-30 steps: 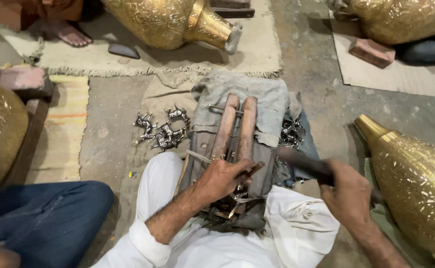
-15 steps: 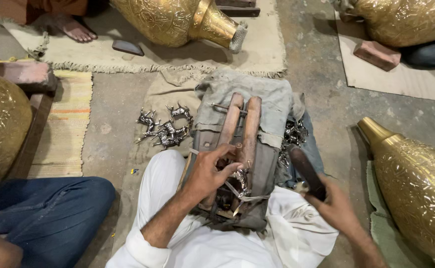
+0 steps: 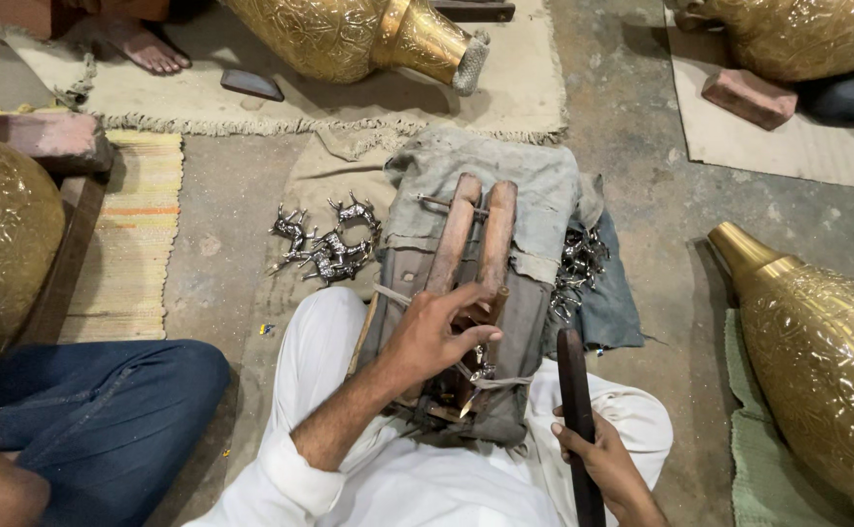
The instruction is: The person sits on the floor and hammers small silver-colored ornamental metal pieces against a wooden mandrel stake, repositioning each piece by hand between strikes. Other workers hammer large engraved brass vases nearby on the floor.
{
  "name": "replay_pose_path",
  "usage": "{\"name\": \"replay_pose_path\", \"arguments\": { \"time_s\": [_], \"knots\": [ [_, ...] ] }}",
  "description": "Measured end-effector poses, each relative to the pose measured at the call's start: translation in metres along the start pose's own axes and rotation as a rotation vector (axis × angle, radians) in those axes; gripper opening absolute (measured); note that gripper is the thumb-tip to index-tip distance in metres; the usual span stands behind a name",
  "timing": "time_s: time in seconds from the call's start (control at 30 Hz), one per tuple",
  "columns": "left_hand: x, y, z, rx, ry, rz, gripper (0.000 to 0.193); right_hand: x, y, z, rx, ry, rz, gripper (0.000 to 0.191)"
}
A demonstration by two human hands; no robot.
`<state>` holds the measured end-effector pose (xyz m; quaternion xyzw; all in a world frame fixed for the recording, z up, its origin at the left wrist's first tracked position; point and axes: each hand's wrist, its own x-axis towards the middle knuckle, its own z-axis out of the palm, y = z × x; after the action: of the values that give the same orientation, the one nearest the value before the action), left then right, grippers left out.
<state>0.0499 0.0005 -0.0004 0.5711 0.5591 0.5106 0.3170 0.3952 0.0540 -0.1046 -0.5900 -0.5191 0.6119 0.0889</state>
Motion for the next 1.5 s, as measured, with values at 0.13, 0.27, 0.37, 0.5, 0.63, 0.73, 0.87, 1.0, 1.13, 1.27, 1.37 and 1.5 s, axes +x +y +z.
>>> {"name": "replay_pose_path", "arguments": {
  "time_s": [0.13, 0.27, 0.37, 0.5, 0.63, 0.73, 0.87, 1.0, 1.13, 1.27, 1.37, 1.5],
  "knots": [
    [0.005, -0.003, 0.001, 0.058, -0.04, 0.043, 0.045, -0.005, -0.013, -0.004, 0.035, -0.054, -0.048, 0.035],
    [0.006, -0.004, 0.001, 0.017, -0.024, 0.035, 0.046, -0.006, -0.037, -0.009, -0.024, -0.077, -0.118, 0.036],
    [0.006, -0.004, 0.002, 0.006, -0.027, 0.023, 0.046, -0.007, -0.058, -0.014, -0.113, -0.078, -0.152, 0.039],
    [0.009, -0.004, 0.001, 0.107, -0.058, 0.066, 0.046, -0.007, -0.085, -0.018, -0.293, -0.03, -0.121, 0.045],
    [0.009, -0.004, 0.001, 0.121, -0.058, 0.074, 0.046, -0.007, -0.106, -0.023, -0.444, 0.001, -0.112, 0.055],
    [0.008, -0.004, 0.002, 0.117, -0.059, 0.05, 0.044, -0.008, -0.121, -0.029, -0.599, 0.087, -0.043, 0.079],
    [0.007, -0.005, 0.003, 0.129, -0.035, 0.078, 0.043, -0.013, -0.148, -0.035, -0.766, 0.117, -0.423, 0.059],
    [0.007, -0.006, 0.006, 0.132, -0.038, 0.114, 0.041, -0.024, -0.177, -0.027, -0.722, 0.283, -0.572, 0.051],
    [0.006, -0.006, 0.007, 0.201, -0.065, 0.079, 0.04, -0.04, -0.204, -0.023, -0.983, 0.39, -0.758, 0.063],
    [0.007, -0.006, 0.008, 0.207, -0.069, 0.094, 0.04, -0.045, -0.218, -0.025, -1.084, 0.402, -0.702, 0.055],
    [0.005, -0.007, 0.009, 0.219, -0.048, 0.125, 0.043, -0.044, -0.216, -0.029, -1.115, 0.385, -0.755, 0.056],
    [0.006, -0.007, 0.009, 0.238, -0.076, 0.098, 0.047, -0.038, -0.204, -0.035, -1.133, 0.457, -0.661, 0.057]
  ]
}}
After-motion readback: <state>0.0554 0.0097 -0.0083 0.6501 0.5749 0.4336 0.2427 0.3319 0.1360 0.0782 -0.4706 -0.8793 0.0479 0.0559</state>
